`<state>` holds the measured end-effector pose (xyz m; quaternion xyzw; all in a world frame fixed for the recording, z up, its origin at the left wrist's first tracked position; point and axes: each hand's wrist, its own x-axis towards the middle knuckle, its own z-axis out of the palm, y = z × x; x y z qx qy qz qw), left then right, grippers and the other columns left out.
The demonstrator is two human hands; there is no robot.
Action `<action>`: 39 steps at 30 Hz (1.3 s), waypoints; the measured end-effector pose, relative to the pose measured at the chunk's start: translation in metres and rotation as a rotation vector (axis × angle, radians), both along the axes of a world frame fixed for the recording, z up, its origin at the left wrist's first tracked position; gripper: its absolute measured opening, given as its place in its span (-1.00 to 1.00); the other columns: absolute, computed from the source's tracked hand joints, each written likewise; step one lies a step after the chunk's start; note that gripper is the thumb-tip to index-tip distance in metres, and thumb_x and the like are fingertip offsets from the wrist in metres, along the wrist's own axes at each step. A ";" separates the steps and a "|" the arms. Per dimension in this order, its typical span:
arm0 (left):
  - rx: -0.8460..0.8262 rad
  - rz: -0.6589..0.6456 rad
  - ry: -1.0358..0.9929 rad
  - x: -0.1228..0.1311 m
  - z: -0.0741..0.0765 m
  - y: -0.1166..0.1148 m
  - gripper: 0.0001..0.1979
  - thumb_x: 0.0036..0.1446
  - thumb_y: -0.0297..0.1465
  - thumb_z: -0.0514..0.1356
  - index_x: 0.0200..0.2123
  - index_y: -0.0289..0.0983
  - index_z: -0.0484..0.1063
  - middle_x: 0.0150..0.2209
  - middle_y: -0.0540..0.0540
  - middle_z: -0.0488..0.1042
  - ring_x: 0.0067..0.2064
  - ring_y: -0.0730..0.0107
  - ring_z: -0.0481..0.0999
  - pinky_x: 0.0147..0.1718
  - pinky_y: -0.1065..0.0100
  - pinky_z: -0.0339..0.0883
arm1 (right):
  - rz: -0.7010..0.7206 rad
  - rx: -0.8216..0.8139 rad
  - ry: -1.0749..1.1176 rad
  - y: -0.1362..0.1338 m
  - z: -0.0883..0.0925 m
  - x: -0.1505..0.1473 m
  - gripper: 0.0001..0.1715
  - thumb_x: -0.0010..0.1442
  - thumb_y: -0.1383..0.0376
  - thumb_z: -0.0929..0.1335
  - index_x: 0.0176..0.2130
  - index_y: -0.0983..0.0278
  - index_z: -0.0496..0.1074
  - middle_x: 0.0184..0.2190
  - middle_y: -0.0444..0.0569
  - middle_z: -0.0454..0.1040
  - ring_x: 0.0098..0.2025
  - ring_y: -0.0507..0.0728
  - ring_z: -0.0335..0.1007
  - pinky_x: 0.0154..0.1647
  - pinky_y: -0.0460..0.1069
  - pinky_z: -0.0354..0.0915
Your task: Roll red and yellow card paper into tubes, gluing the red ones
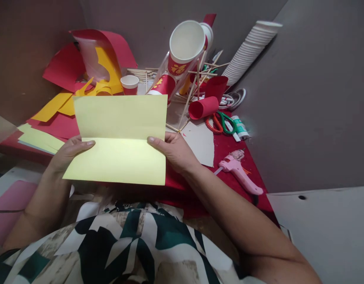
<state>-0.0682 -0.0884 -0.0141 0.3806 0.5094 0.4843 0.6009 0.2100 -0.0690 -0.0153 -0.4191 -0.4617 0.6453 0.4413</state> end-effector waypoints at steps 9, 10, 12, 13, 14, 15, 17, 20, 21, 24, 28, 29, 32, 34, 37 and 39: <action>0.007 -0.027 -0.066 0.003 -0.004 -0.001 -0.69 -0.23 -0.36 0.50 -0.32 -0.25 0.64 -0.41 -0.05 0.65 -0.43 0.27 0.63 -0.45 0.37 0.54 | 0.006 -0.035 0.038 0.002 -0.004 0.011 -0.67 -0.23 0.22 0.63 -0.38 0.17 0.62 -0.34 -0.10 0.69 -0.26 0.23 0.65 -0.07 0.21 0.53; 0.027 -0.055 -0.024 0.002 -0.005 0.000 -0.69 -0.20 -0.34 0.50 -0.30 -0.24 0.64 -0.41 -0.04 0.65 -0.44 0.30 0.62 -0.46 0.38 0.52 | 0.004 -0.042 0.023 0.003 -0.005 0.013 -0.66 -0.23 0.21 0.63 -0.38 0.18 0.62 -0.35 -0.09 0.69 -0.26 0.23 0.65 -0.08 0.21 0.53; 0.089 -0.126 0.106 0.000 -0.006 0.004 -0.69 -0.13 -0.29 0.50 -0.26 -0.23 0.66 -0.37 -0.06 0.66 -0.43 0.33 0.60 -0.47 0.42 0.49 | 0.001 -0.035 -0.025 0.006 -0.005 0.018 -0.66 -0.22 0.19 0.64 -0.38 0.19 0.61 -0.35 -0.08 0.68 -0.26 0.23 0.65 -0.08 0.20 0.53; 0.122 -0.166 0.184 -0.001 -0.006 0.006 -0.70 -0.10 -0.27 0.49 -0.25 -0.23 0.66 -0.34 -0.07 0.66 -0.41 0.34 0.60 -0.45 0.43 0.48 | -0.002 -0.023 -0.058 0.007 -0.005 0.021 -0.65 -0.22 0.18 0.64 -0.38 0.20 0.61 -0.36 -0.08 0.68 -0.27 0.21 0.64 -0.10 0.18 0.53; 0.163 -0.192 0.267 -0.001 -0.007 0.008 -0.71 -0.07 -0.26 0.48 -0.24 -0.23 0.67 -0.31 -0.08 0.66 -0.37 0.34 0.60 -0.43 0.44 0.47 | -0.004 -0.011 -0.100 0.007 -0.006 0.024 -0.64 -0.22 0.17 0.64 -0.38 0.22 0.61 -0.36 -0.07 0.68 -0.29 0.20 0.63 -0.12 0.16 0.53; 0.212 -0.210 0.359 -0.001 -0.007 0.011 -0.72 -0.04 -0.25 0.47 -0.25 -0.23 0.67 -0.28 -0.09 0.67 -0.34 0.33 0.60 -0.40 0.45 0.47 | -0.004 -0.002 -0.150 0.008 -0.006 0.026 -0.64 -0.21 0.16 0.64 -0.39 0.23 0.60 -0.38 -0.07 0.67 -0.32 0.18 0.62 -0.16 0.13 0.53; 0.320 -0.236 0.551 0.000 -0.008 0.015 -0.76 0.02 -0.24 0.43 -0.26 -0.24 0.66 -0.24 -0.10 0.66 -0.26 0.29 0.61 -0.34 0.43 0.47 | -0.013 0.009 -0.247 0.009 -0.009 0.032 -0.62 -0.19 0.11 0.63 -0.39 0.25 0.60 -0.43 -0.07 0.65 -0.40 0.14 0.57 -0.25 0.08 0.50; 0.444 -0.265 0.745 0.005 -0.010 0.021 -0.80 0.11 -0.27 0.35 -0.25 -0.26 0.65 -0.22 -0.10 0.66 -0.21 0.22 0.62 -0.27 0.37 0.49 | 0.001 0.048 -0.409 0.008 -0.013 0.041 -0.58 -0.11 0.04 0.59 -0.33 0.28 0.61 -0.46 -0.04 0.62 -0.45 0.13 0.52 -0.33 0.06 0.47; 0.465 -0.276 0.786 0.006 -0.010 0.023 -0.81 0.12 -0.28 0.33 -0.25 -0.26 0.66 -0.23 -0.10 0.67 -0.22 0.21 0.62 -0.26 0.36 0.49 | 0.002 0.089 -0.484 0.006 -0.014 0.044 -0.56 -0.06 0.04 0.56 -0.28 0.30 0.61 -0.42 -0.02 0.63 -0.44 0.15 0.52 -0.33 0.07 0.47; 0.527 -0.286 0.882 0.009 -0.012 0.025 -0.84 0.13 -0.35 0.28 -0.28 -0.24 0.67 -0.26 -0.08 0.68 -0.25 0.25 0.63 -0.26 0.36 0.50 | -0.055 0.331 -0.787 -0.003 -0.008 0.058 -0.49 0.07 0.12 0.48 -0.02 0.30 0.57 -0.20 0.08 0.64 -0.28 0.22 0.58 -0.21 0.15 0.51; 0.652 -0.286 0.893 0.009 -0.017 0.024 -0.82 0.12 -0.42 0.23 -0.29 -0.19 0.67 -0.25 -0.06 0.69 -0.23 0.32 0.63 -0.18 0.35 0.51 | -0.121 0.779 -1.169 -0.027 0.016 0.070 -0.29 0.18 0.16 0.45 0.27 0.20 0.36 0.15 0.14 0.51 0.15 0.36 0.47 0.14 0.30 0.43; 0.680 -0.287 0.894 0.008 -0.018 0.024 -0.82 0.13 -0.40 0.23 -0.29 -0.18 0.67 -0.25 -0.05 0.69 -0.22 0.32 0.63 -0.16 0.34 0.51 | -0.085 0.873 -1.200 -0.034 0.022 0.071 -0.25 0.21 0.14 0.45 0.32 0.20 0.31 0.20 0.16 0.47 0.22 0.37 0.42 0.20 0.31 0.39; 0.758 -0.313 0.938 0.006 -0.021 0.023 -0.82 0.16 -0.32 0.24 -0.26 -0.15 0.67 -0.22 -0.05 0.69 -0.18 0.28 0.63 -0.11 0.28 0.50 | 0.048 1.027 -1.225 -0.048 0.037 0.065 -0.19 0.30 0.06 0.39 0.42 0.09 0.12 0.32 0.08 0.35 0.34 0.35 0.28 0.33 0.31 0.29; 0.821 -0.354 0.971 0.004 -0.022 0.024 -0.80 0.17 -0.26 0.25 -0.23 -0.15 0.67 -0.21 -0.08 0.69 -0.15 0.23 0.63 -0.08 0.24 0.48 | 0.112 1.082 -1.231 -0.053 0.046 0.059 -0.19 0.33 0.05 0.36 0.44 0.09 0.09 0.33 0.07 0.34 0.35 0.36 0.27 0.35 0.32 0.26; 0.895 -0.405 1.008 0.002 -0.026 0.027 -0.74 0.20 -0.19 0.21 -0.19 -0.13 0.67 -0.17 -0.12 0.68 -0.12 0.16 0.61 -0.06 0.19 0.44 | 0.257 1.070 -1.149 -0.055 0.060 0.056 -0.23 0.32 -0.03 0.35 0.41 0.05 0.16 0.28 0.02 0.42 0.27 0.37 0.38 0.30 0.29 0.33; 0.921 -0.402 1.052 0.002 -0.028 0.029 -0.69 0.27 -0.18 0.14 -0.16 -0.11 0.67 -0.15 -0.13 0.66 -0.11 0.15 0.59 -0.06 0.17 0.42 | 0.306 0.989 -1.034 -0.053 0.070 0.056 -0.31 0.30 -0.05 0.36 0.34 -0.06 0.27 0.19 -0.09 0.51 0.13 0.30 0.52 0.18 0.18 0.45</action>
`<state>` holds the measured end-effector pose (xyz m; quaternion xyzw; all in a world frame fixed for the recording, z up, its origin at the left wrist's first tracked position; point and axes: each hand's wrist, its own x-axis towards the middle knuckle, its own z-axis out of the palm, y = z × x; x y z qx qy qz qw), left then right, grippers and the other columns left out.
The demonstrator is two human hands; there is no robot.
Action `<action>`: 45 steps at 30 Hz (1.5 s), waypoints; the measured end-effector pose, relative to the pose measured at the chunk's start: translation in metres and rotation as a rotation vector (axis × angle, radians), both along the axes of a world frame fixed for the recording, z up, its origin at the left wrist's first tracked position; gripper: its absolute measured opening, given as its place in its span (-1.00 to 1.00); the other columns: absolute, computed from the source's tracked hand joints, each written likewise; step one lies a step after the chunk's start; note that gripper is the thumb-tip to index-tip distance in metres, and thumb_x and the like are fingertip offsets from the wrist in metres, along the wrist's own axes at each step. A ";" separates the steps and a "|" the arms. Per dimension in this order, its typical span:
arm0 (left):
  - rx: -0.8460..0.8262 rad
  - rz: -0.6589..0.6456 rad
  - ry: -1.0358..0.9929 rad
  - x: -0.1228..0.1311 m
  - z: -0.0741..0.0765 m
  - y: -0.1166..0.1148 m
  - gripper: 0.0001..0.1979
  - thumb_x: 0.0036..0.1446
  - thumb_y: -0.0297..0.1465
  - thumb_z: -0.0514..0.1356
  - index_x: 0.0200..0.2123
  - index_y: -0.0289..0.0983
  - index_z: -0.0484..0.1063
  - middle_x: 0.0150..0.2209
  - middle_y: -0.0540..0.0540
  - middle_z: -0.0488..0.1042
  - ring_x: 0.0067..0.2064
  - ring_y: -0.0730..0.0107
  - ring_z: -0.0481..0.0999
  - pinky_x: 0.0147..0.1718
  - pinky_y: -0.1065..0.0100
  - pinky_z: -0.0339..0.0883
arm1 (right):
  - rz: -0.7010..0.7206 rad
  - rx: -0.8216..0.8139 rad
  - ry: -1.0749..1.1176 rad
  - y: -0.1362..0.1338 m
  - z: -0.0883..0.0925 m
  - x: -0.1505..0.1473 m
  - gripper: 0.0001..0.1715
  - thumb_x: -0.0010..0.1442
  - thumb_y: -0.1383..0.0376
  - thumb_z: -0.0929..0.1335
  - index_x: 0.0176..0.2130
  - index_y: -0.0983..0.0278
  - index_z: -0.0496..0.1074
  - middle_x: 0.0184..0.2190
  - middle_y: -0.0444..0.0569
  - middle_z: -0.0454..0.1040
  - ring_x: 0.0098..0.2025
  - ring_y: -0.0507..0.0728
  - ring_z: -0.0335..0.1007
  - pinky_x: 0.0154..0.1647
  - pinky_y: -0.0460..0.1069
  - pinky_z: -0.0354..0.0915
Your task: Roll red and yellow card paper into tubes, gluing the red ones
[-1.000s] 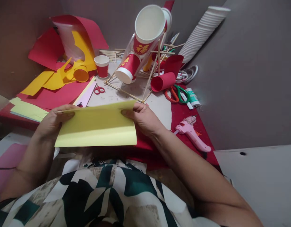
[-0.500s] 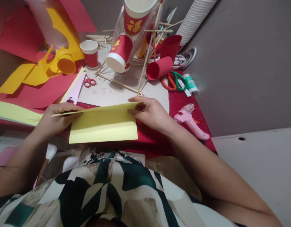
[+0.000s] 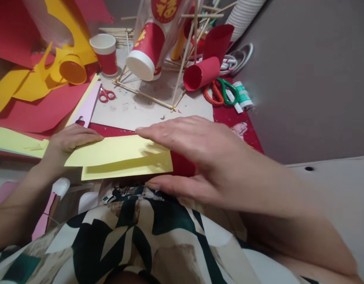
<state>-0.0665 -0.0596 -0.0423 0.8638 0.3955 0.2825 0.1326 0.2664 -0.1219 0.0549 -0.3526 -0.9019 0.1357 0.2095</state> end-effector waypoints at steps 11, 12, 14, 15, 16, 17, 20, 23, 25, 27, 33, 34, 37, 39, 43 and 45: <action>0.123 -0.052 0.159 0.001 0.002 -0.007 -0.64 0.38 -0.28 0.03 -0.10 -0.21 0.64 -0.15 -0.21 0.60 -0.14 0.17 0.52 -0.18 0.21 0.38 | 0.116 -0.318 0.004 0.063 -0.039 -0.025 -0.52 0.34 0.14 0.31 0.14 0.28 0.52 0.06 0.04 0.60 0.06 0.24 0.56 0.12 0.14 0.45; 0.129 -0.060 0.166 0.001 0.003 -0.007 -0.63 0.39 -0.28 0.02 -0.10 -0.23 0.64 -0.16 -0.22 0.60 -0.14 0.17 0.52 -0.19 0.21 0.38 | 0.145 -0.325 -0.047 0.063 -0.044 -0.026 -0.49 0.34 0.15 0.31 0.20 0.28 0.47 0.13 0.06 0.56 0.13 0.25 0.52 0.16 0.15 0.43; 0.143 -0.076 0.182 0.000 0.003 -0.008 -0.62 0.40 -0.29 0.01 -0.09 -0.26 0.63 -0.15 -0.23 0.60 -0.14 0.17 0.53 -0.19 0.22 0.39 | 0.182 -0.319 -0.130 0.057 -0.051 -0.028 -0.41 0.37 0.15 0.29 0.29 0.29 0.35 0.27 0.11 0.43 0.26 0.25 0.40 0.27 0.18 0.35; 0.146 -0.079 0.190 -0.001 0.003 -0.008 -0.62 0.40 -0.29 0.01 -0.08 -0.26 0.62 -0.15 -0.23 0.60 -0.13 0.17 0.53 -0.19 0.23 0.39 | 0.194 -0.304 -0.160 0.053 -0.054 -0.028 -0.38 0.38 0.14 0.28 0.33 0.32 0.30 0.32 0.14 0.37 0.32 0.25 0.33 0.32 0.19 0.30; 0.147 -0.079 0.198 -0.002 0.003 -0.008 -0.62 0.40 -0.30 0.01 -0.06 -0.25 0.62 -0.14 -0.23 0.60 -0.13 0.18 0.53 -0.18 0.23 0.40 | 0.200 -0.283 -0.184 0.049 -0.057 -0.028 -0.36 0.40 0.15 0.27 0.35 0.34 0.26 0.35 0.17 0.32 0.36 0.26 0.27 0.36 0.21 0.26; 0.146 -0.079 0.205 -0.003 0.003 -0.008 -0.64 0.40 -0.31 0.01 -0.05 -0.23 0.61 -0.13 -0.22 0.60 -0.13 0.18 0.53 -0.18 0.23 0.40 | 0.202 -0.260 -0.199 0.045 -0.060 -0.028 -0.35 0.41 0.16 0.26 0.37 0.36 0.22 0.37 0.19 0.27 0.39 0.26 0.22 0.38 0.22 0.22; 0.116 -0.093 0.237 -0.006 0.003 -0.008 -0.68 0.36 -0.34 0.06 -0.03 -0.19 0.60 -0.08 -0.21 0.61 -0.08 0.16 0.54 -0.13 0.20 0.44 | 0.214 -0.203 -0.217 0.037 -0.070 -0.025 -0.33 0.42 0.18 0.25 0.41 0.35 0.15 0.42 0.20 0.18 0.45 0.26 0.11 0.43 0.25 0.15; 0.080 -0.132 0.281 -0.012 0.003 -0.010 -0.67 0.31 -0.43 0.08 0.03 -0.22 0.57 0.04 -0.25 0.57 0.04 0.08 0.52 -0.01 0.11 0.45 | 0.232 -0.153 -0.201 0.035 -0.082 -0.022 -0.32 0.43 0.18 0.24 0.42 0.36 0.11 0.43 0.20 0.14 0.48 0.26 0.03 0.46 0.28 0.08; 0.063 -0.134 0.308 -0.021 0.005 -0.013 -0.64 0.30 -0.45 0.07 0.07 -0.23 0.54 0.11 -0.26 0.55 0.09 0.03 0.51 0.05 0.04 0.44 | 0.239 -0.130 -0.195 0.036 -0.088 -0.019 -0.32 0.43 0.18 0.24 0.42 0.37 0.10 0.43 0.19 0.14 0.49 0.26 0.02 0.47 0.27 0.05; 0.046 -0.143 0.304 -0.032 0.011 -0.018 -0.60 0.30 -0.46 0.05 0.13 -0.19 0.50 0.15 -0.23 0.52 0.14 0.02 0.49 0.10 -0.01 0.42 | 0.249 -0.119 -0.191 0.037 -0.092 -0.018 -0.31 0.43 0.17 0.24 0.43 0.34 0.10 0.44 0.17 0.13 0.49 0.25 0.02 0.47 0.27 0.05; -0.041 -0.070 0.078 -0.026 0.043 -0.041 -0.47 0.31 -0.54 0.04 0.27 0.00 0.35 0.24 -0.02 0.45 0.25 0.16 0.43 0.27 0.07 0.30 | 0.264 -0.131 -0.178 0.037 -0.094 -0.015 -0.28 0.41 0.17 0.26 0.44 0.30 0.08 0.45 0.15 0.11 0.49 0.27 0.00 0.47 0.29 0.03; -0.022 -0.112 0.060 -0.016 0.044 -0.043 -0.48 0.32 -0.51 0.05 0.28 -0.03 0.33 0.26 -0.04 0.44 0.28 0.17 0.41 0.29 0.08 0.28 | 0.266 -0.128 -0.187 0.037 -0.095 -0.015 -0.28 0.41 0.17 0.26 0.44 0.30 0.08 0.45 0.15 0.11 0.49 0.26 0.00 0.47 0.28 0.03; -0.034 -0.199 0.264 0.018 0.033 -0.043 -0.46 0.39 -0.28 0.07 0.38 -0.23 0.21 0.40 -0.21 0.25 0.43 0.06 0.18 0.39 0.00 0.10 | 0.260 -0.109 -0.213 0.037 -0.097 -0.016 -0.28 0.41 0.16 0.26 0.43 0.32 0.09 0.45 0.15 0.10 0.49 0.25 -0.01 0.47 0.27 0.02; -0.030 -0.229 0.384 0.034 0.018 -0.040 -0.38 0.40 -0.18 0.04 0.42 -0.31 0.12 0.43 -0.25 0.16 0.46 0.05 0.10 0.40 0.00 0.05 | 0.255 -0.100 -0.212 0.038 -0.098 -0.015 -0.29 0.41 0.15 0.26 0.43 0.31 0.10 0.46 0.14 0.09 0.50 0.25 -0.03 0.47 0.28 0.02; 0.024 -0.199 0.503 0.041 -0.003 -0.039 -0.34 0.40 -0.15 0.06 0.45 -0.30 0.07 0.44 -0.23 0.14 0.48 0.05 0.04 0.42 -0.01 -0.04 | 0.232 -0.088 -0.226 0.032 -0.092 -0.014 -0.29 0.40 0.11 0.26 0.40 0.33 0.16 0.43 0.16 0.14 0.48 0.28 0.03 0.46 0.30 0.06; 0.040 -0.191 0.509 0.039 -0.005 -0.040 -0.35 0.39 -0.17 0.08 0.44 -0.30 0.09 0.43 -0.23 0.16 0.48 0.05 0.05 0.42 0.00 -0.03 | 0.147 -0.069 -0.227 0.023 -0.086 -0.019 -0.26 0.38 0.07 0.27 0.39 0.39 0.19 0.40 0.25 0.19 0.46 0.33 0.08 0.44 0.33 0.09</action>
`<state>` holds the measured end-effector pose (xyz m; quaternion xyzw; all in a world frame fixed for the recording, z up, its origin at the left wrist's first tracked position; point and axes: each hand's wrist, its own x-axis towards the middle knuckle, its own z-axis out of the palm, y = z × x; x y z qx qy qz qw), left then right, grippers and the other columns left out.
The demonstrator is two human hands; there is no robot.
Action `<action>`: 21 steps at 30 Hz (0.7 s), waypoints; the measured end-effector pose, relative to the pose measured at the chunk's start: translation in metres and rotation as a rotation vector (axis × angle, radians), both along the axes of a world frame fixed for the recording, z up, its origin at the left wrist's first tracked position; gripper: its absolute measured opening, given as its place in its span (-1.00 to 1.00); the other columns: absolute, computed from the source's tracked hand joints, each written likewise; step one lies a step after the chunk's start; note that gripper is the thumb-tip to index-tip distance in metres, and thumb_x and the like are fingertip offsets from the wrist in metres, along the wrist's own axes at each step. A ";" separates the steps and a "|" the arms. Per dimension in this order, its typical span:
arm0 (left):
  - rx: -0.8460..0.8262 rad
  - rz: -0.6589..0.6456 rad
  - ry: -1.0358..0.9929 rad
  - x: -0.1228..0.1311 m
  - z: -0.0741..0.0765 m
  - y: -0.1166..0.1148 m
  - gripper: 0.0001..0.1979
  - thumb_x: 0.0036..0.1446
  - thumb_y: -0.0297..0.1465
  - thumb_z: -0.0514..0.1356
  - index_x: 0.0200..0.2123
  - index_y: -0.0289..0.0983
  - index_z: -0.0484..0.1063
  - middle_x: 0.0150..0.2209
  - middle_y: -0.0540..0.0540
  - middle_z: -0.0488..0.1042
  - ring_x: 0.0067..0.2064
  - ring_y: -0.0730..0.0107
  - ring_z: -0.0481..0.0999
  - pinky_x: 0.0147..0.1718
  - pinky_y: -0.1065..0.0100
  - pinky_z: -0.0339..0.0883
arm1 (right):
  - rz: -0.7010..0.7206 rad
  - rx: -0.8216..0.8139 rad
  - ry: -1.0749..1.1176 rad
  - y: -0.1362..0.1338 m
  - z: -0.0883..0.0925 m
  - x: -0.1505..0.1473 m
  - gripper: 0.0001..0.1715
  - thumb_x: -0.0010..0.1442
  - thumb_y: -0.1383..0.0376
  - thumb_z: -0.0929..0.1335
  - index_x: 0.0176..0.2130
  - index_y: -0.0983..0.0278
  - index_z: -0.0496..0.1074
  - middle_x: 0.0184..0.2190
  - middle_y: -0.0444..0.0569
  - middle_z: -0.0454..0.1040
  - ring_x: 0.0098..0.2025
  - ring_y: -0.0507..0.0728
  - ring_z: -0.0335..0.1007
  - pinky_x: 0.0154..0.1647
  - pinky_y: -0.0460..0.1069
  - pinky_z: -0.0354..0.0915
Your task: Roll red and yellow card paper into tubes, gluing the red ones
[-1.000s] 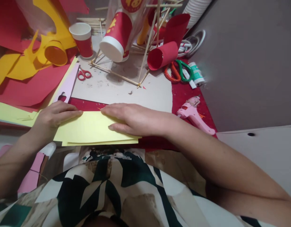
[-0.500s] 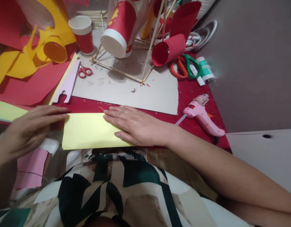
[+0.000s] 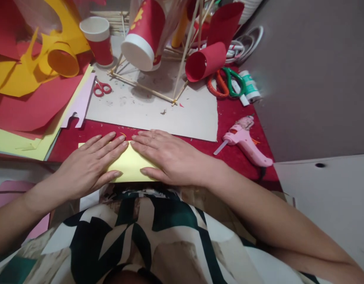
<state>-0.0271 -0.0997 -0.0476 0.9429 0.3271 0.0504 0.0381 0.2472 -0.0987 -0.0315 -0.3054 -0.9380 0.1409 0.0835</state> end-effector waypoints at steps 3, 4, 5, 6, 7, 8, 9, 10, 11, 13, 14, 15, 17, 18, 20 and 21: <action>0.018 -0.008 -0.009 -0.002 0.000 -0.001 -0.35 0.38 -0.16 0.08 0.43 -0.29 0.11 0.43 -0.23 0.17 0.48 0.06 0.05 0.41 0.02 -0.01 | -0.116 0.045 0.013 -0.015 0.003 -0.018 -0.13 0.36 0.01 0.29 0.40 0.50 0.12 0.40 0.35 0.15 0.47 0.38 0.05 0.44 0.36 0.07; 0.027 -0.010 -0.011 -0.002 0.000 -0.001 -0.36 0.38 -0.15 0.08 0.42 -0.29 0.13 0.43 -0.23 0.17 0.48 0.05 0.05 0.41 0.02 -0.01 | -0.111 0.055 0.011 -0.019 0.000 -0.025 -0.05 0.34 -0.04 0.30 0.40 0.54 0.09 0.41 0.38 0.12 0.47 0.40 0.03 0.44 0.36 0.07; 0.035 -0.011 -0.011 -0.002 0.000 -0.001 -0.37 0.39 -0.14 0.07 0.41 -0.31 0.16 0.43 -0.24 0.17 0.48 0.04 0.05 0.41 0.02 -0.02 | -0.109 0.063 0.001 -0.021 -0.003 -0.032 -0.01 0.32 -0.08 0.31 0.39 0.58 0.10 0.41 0.40 0.11 0.47 0.42 0.03 0.44 0.36 0.07; 0.041 -0.013 -0.007 -0.001 0.000 -0.001 -0.37 0.39 -0.14 0.06 0.40 -0.33 0.18 0.42 -0.26 0.17 0.48 0.03 0.04 0.41 0.02 -0.02 | -0.117 0.072 -0.012 -0.023 -0.008 -0.038 0.02 0.31 -0.09 0.32 0.39 0.61 0.10 0.41 0.42 0.10 0.47 0.43 0.03 0.44 0.35 0.07; 0.044 -0.015 -0.002 -0.001 -0.001 -0.001 -0.37 0.39 -0.13 0.05 0.39 -0.35 0.19 0.42 -0.27 0.17 0.48 0.03 0.05 0.41 0.02 -0.02 | -0.127 0.086 -0.018 -0.023 -0.013 -0.042 0.05 0.30 -0.10 0.32 0.38 0.64 0.10 0.41 0.45 0.09 0.46 0.45 0.03 0.44 0.36 0.07; 0.045 -0.018 0.003 -0.001 -0.001 -0.001 -0.36 0.40 -0.13 0.04 0.40 -0.36 0.17 0.42 -0.27 0.17 0.48 0.02 0.05 0.40 0.02 -0.01 | -0.140 0.096 -0.021 -0.023 -0.019 -0.043 0.07 0.28 -0.11 0.33 0.38 0.66 0.09 0.41 0.46 0.08 0.46 0.46 0.02 0.44 0.36 0.07; 0.043 -0.020 0.005 -0.001 -0.001 -0.001 -0.35 0.40 -0.13 0.04 0.41 -0.36 0.13 0.43 -0.26 0.17 0.48 0.02 0.06 0.40 0.01 -0.01 | -0.152 0.101 -0.028 -0.023 -0.023 -0.042 0.08 0.28 -0.10 0.34 0.38 0.66 0.08 0.41 0.47 0.07 0.47 0.46 0.01 0.44 0.36 0.06; 0.040 -0.021 0.006 -0.001 -0.001 0.000 -0.33 0.39 -0.13 0.05 0.43 -0.35 0.10 0.43 -0.26 0.15 0.48 0.03 0.06 0.39 0.01 0.00 | -0.162 0.101 -0.037 -0.024 -0.026 -0.040 0.09 0.27 -0.09 0.36 0.39 0.64 0.06 0.41 0.47 0.07 0.47 0.46 0.00 0.44 0.37 0.06; 0.036 -0.023 0.006 -0.001 -0.001 0.000 -0.32 0.39 -0.13 0.05 0.44 -0.33 0.07 0.44 -0.24 0.14 0.47 0.03 0.06 0.39 0.01 0.00 | -0.172 0.095 -0.049 -0.024 -0.028 -0.035 0.08 0.26 -0.07 0.37 0.40 0.62 0.05 0.41 0.46 0.07 0.47 0.46 -0.01 0.44 0.37 0.05; 0.025 -0.024 0.008 -0.003 0.000 0.000 -0.31 0.38 -0.12 0.07 0.45 -0.31 0.06 0.45 -0.23 0.12 0.48 0.03 0.06 0.40 0.01 -0.01 | -0.193 0.081 -0.075 -0.028 -0.030 -0.025 0.07 0.25 -0.03 0.40 0.41 0.58 0.04 0.42 0.44 0.06 0.48 0.45 -0.03 0.44 0.37 0.05; 0.018 -0.024 0.010 -0.004 0.000 0.000 -0.30 0.37 -0.11 0.07 0.45 -0.30 0.06 0.45 -0.23 0.11 0.48 0.04 0.05 0.40 0.02 -0.02 | -0.204 0.079 -0.083 -0.030 -0.029 -0.020 0.08 0.24 -0.02 0.41 0.42 0.56 0.03 0.42 0.44 0.06 0.48 0.45 -0.03 0.44 0.38 0.06; 0.013 -0.023 0.010 -0.006 0.001 0.000 -0.30 0.37 -0.10 0.07 0.45 -0.30 0.07 0.45 -0.22 0.10 0.48 0.04 0.04 0.40 0.03 -0.03 | -0.214 0.082 -0.087 -0.032 -0.029 -0.016 0.09 0.22 -0.01 0.43 0.42 0.56 0.01 0.42 0.45 0.05 0.49 0.45 -0.04 0.43 0.38 0.06; 0.016 -0.015 0.006 -0.012 0.001 -0.001 -0.28 0.36 -0.07 0.07 0.45 -0.31 0.07 0.45 -0.23 0.11 0.48 0.04 0.04 0.41 0.05 -0.04 | -0.225 0.096 -0.088 -0.036 -0.028 -0.011 0.14 0.20 -0.02 0.45 0.43 0.55 -0.02 0.43 0.45 0.05 0.49 0.44 -0.04 0.44 0.38 0.05; 0.025 -0.004 0.006 -0.016 0.001 -0.002 -0.27 0.36 -0.07 0.07 0.45 -0.33 0.07 0.45 -0.24 0.12 0.48 0.03 0.05 0.41 0.05 -0.05 | -0.225 0.104 -0.088 -0.037 -0.028 -0.009 0.17 0.18 -0.02 0.46 0.43 0.54 -0.03 0.43 0.44 0.04 0.49 0.44 -0.05 0.44 0.37 0.05; 0.056 0.030 0.016 -0.026 0.000 -0.005 -0.25 0.36 -0.07 0.07 0.45 -0.36 0.04 0.44 -0.29 0.13 0.47 0.01 0.06 0.41 0.04 -0.04 | -0.221 0.122 -0.091 -0.039 -0.029 -0.008 0.20 0.15 -0.02 0.48 0.43 0.53 -0.03 0.43 0.44 0.05 0.49 0.44 -0.04 0.45 0.35 0.04; 0.073 0.051 0.026 -0.031 -0.001 -0.007 -0.24 0.37 -0.08 0.06 0.45 -0.38 0.03 0.43 -0.31 0.13 0.47 0.00 0.06 0.41 0.03 -0.04 | -0.219 0.132 -0.097 -0.039 -0.030 -0.008 0.19 0.14 -0.01 0.49 0.43 0.54 -0.02 0.43 0.44 0.05 0.48 0.45 -0.03 0.45 0.35 0.04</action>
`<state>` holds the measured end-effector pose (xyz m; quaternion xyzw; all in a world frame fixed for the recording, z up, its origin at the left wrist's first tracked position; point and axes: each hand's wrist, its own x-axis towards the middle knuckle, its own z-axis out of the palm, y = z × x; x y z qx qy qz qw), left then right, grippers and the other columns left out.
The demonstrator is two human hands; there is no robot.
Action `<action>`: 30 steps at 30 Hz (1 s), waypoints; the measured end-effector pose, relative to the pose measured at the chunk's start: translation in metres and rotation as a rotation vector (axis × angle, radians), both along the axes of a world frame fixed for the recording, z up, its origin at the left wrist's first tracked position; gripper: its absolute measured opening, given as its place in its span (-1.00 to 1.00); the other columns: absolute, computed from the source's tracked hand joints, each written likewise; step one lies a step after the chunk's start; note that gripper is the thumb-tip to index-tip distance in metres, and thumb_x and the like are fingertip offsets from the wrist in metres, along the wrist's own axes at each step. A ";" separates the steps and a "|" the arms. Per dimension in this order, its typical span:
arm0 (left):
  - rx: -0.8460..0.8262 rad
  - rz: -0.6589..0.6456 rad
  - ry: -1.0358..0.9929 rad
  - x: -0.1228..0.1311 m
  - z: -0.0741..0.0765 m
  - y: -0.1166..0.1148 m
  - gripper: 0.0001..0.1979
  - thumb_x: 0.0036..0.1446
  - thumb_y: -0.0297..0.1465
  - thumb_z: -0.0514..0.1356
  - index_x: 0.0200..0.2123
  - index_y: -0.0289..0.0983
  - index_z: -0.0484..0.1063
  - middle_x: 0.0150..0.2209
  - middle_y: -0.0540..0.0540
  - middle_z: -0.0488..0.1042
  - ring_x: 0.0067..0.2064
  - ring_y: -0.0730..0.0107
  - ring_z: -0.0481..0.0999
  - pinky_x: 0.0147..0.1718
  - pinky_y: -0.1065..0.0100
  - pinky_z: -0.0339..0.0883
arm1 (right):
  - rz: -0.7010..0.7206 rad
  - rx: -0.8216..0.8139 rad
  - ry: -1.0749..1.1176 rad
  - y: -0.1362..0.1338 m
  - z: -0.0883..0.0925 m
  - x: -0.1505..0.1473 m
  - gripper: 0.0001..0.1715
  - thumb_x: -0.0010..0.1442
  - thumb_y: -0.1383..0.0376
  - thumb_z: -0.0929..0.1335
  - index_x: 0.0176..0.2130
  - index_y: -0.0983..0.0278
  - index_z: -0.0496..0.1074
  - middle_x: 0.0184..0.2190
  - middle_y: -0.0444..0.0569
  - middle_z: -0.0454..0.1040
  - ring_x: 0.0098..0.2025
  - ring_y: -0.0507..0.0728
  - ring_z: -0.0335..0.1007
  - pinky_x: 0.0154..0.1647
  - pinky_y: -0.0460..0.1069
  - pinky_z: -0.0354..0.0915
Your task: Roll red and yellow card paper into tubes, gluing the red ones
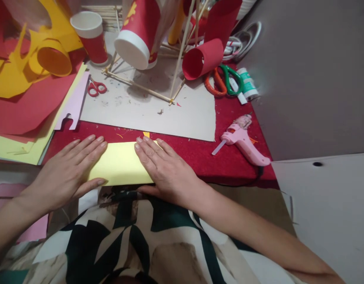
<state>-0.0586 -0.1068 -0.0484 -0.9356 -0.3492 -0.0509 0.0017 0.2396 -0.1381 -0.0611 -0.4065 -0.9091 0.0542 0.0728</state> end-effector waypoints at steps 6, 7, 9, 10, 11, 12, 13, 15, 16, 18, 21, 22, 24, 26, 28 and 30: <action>0.044 0.113 0.026 -0.024 -0.004 -0.012 -0.21 0.38 0.00 -0.03 0.45 -0.44 0.01 0.43 -0.37 0.12 0.47 -0.03 0.08 0.41 0.03 -0.04 | -0.035 0.141 -0.046 -0.009 -0.006 0.009 -0.06 0.17 0.23 0.45 0.36 0.58 0.12 0.37 0.45 0.20 0.41 0.46 0.15 0.38 0.30 0.16; 0.052 0.126 0.025 -0.025 -0.005 -0.014 -0.20 0.38 0.01 -0.04 0.44 -0.45 0.02 0.43 -0.38 0.12 0.47 -0.03 0.07 0.41 0.04 -0.05 | -0.041 0.169 -0.048 -0.011 -0.007 0.010 -0.10 0.17 0.27 0.43 0.35 0.58 0.13 0.36 0.44 0.22 0.40 0.45 0.17 0.37 0.29 0.17; 0.073 0.151 0.023 -0.026 -0.006 -0.017 -0.18 0.38 0.03 -0.05 0.44 -0.48 0.02 0.44 -0.41 0.10 0.47 -0.05 0.06 0.41 0.02 -0.07 | -0.055 0.204 -0.043 -0.013 -0.009 0.013 -0.13 0.16 0.34 0.39 0.35 0.57 0.14 0.35 0.42 0.25 0.39 0.42 0.21 0.36 0.28 0.20; 0.084 0.165 0.020 -0.027 -0.007 -0.019 -0.17 0.37 0.04 -0.05 0.44 -0.49 0.02 0.44 -0.42 0.10 0.47 -0.07 0.06 0.41 0.01 -0.07 | -0.063 0.212 -0.035 -0.014 -0.010 0.014 -0.14 0.15 0.37 0.38 0.35 0.55 0.15 0.34 0.41 0.27 0.38 0.40 0.22 0.36 0.27 0.22; 0.093 0.182 0.015 -0.028 -0.007 -0.020 -0.16 0.36 0.04 -0.04 0.44 -0.49 0.02 0.44 -0.43 0.10 0.47 -0.09 0.07 0.40 -0.01 -0.06 | -0.070 0.217 -0.022 -0.014 -0.011 0.015 -0.16 0.14 0.39 0.37 0.35 0.54 0.16 0.33 0.40 0.28 0.37 0.39 0.24 0.34 0.27 0.24; 0.099 0.200 0.005 -0.029 -0.007 -0.021 -0.16 0.36 0.04 -0.02 0.44 -0.49 0.03 0.43 -0.43 0.11 0.46 -0.11 0.08 0.40 -0.03 -0.05 | -0.076 0.222 -0.005 -0.014 -0.013 0.017 -0.17 0.13 0.40 0.36 0.34 0.52 0.18 0.32 0.39 0.30 0.36 0.39 0.26 0.33 0.28 0.26; 0.102 0.218 -0.013 -0.032 -0.007 -0.023 -0.17 0.35 0.04 0.00 0.43 -0.47 0.05 0.42 -0.43 0.14 0.45 -0.13 0.11 0.39 -0.06 -0.03 | -0.078 0.228 0.017 -0.014 -0.014 0.019 -0.20 0.14 0.41 0.35 0.34 0.51 0.20 0.31 0.38 0.32 0.35 0.40 0.29 0.31 0.29 0.29; 0.087 0.246 -0.082 -0.036 -0.005 -0.028 -0.21 0.34 0.00 0.05 0.41 -0.43 0.11 0.38 -0.41 0.23 0.41 -0.16 0.19 0.36 -0.10 0.02 | -0.058 0.236 0.098 -0.013 -0.017 0.025 -0.26 0.16 0.43 0.31 0.32 0.47 0.25 0.29 0.36 0.36 0.32 0.40 0.33 0.27 0.31 0.33; 0.076 0.255 -0.150 -0.038 -0.004 -0.032 -0.25 0.33 -0.03 0.09 0.40 -0.39 0.15 0.35 -0.40 0.29 0.39 -0.16 0.25 0.36 -0.12 0.04 | -0.040 0.231 0.159 -0.012 -0.018 0.029 -0.28 0.17 0.44 0.29 0.31 0.43 0.28 0.28 0.33 0.38 0.31 0.39 0.35 0.26 0.32 0.35; 0.060 0.278 -0.383 -0.035 -0.003 -0.041 -0.36 0.31 -0.14 0.18 0.36 -0.29 0.23 0.28 -0.32 0.41 0.31 -0.08 0.37 0.36 -0.13 0.07 | -0.033 0.179 0.322 -0.012 -0.016 0.036 -0.32 0.19 0.47 0.26 0.29 0.35 0.34 0.24 0.24 0.44 0.29 0.34 0.39 0.25 0.30 0.36; 0.021 0.338 -0.955 -0.016 -0.002 -0.052 -0.51 0.29 -0.33 0.23 0.27 -0.11 0.37 0.14 -0.15 0.55 0.16 0.14 0.54 0.29 0.02 0.26 | -0.186 -0.040 0.660 -0.013 -0.006 0.038 -0.47 0.28 0.41 0.26 0.18 0.21 0.48 0.12 0.04 0.58 0.14 0.27 0.53 0.18 0.20 0.45; -0.023 0.356 -1.161 -0.005 -0.001 -0.053 -0.55 0.30 -0.36 0.23 0.24 -0.09 0.40 0.10 -0.12 0.58 0.12 0.19 0.57 0.23 0.10 0.34 | -0.262 -0.145 0.784 -0.014 -0.001 0.035 -0.56 0.31 0.35 0.28 0.11 0.18 0.54 0.04 -0.01 0.63 0.06 0.26 0.59 0.12 0.17 0.49; -0.153 0.355 -1.493 0.017 0.002 -0.048 -0.60 0.29 -0.36 0.24 0.19 -0.09 0.44 0.05 -0.11 0.60 0.06 0.24 0.61 0.15 0.17 0.43 | -0.373 -0.376 1.018 -0.013 0.006 0.025 -0.67 0.35 0.16 0.32 -0.04 0.15 0.63 -0.14 -0.07 0.68 -0.08 0.26 0.64 0.00 0.14 0.54; -0.421 0.333 -1.652 0.039 0.008 -0.035 -0.54 0.24 -0.32 0.30 0.20 -0.09 0.42 0.06 -0.12 0.60 0.03 0.25 0.63 0.05 0.24 0.50 | -0.393 -0.626 1.201 -0.011 0.011 0.010 -0.61 0.30 0.00 0.36 -0.11 0.17 0.65 -0.21 -0.05 0.68 -0.15 0.25 0.64 -0.07 0.13 0.56; -0.725 0.307 -1.671 0.055 0.014 -0.019 -0.47 0.18 -0.23 0.35 0.21 -0.12 0.41 -0.02 -0.14 0.64 -0.04 0.24 0.66 -0.08 0.28 0.56 | -0.369 -0.867 1.308 -0.009 0.013 -0.004 -0.52 0.22 -0.09 0.41 -0.10 0.18 0.65 -0.19 -0.01 0.67 -0.18 0.25 0.63 -0.18 0.10 0.59; -0.881 0.300 -1.647 0.066 0.019 -0.005 -0.48 0.12 -0.19 0.39 0.13 -0.20 0.48 -0.08 -0.16 0.66 -0.09 0.22 0.68 -0.14 0.29 0.57 | -0.328 -1.048 1.348 -0.008 0.012 -0.014 -0.47 0.17 -0.12 0.44 -0.07 0.19 0.63 -0.16 0.02 0.66 -0.19 0.22 0.62 -0.27 0.06 0.59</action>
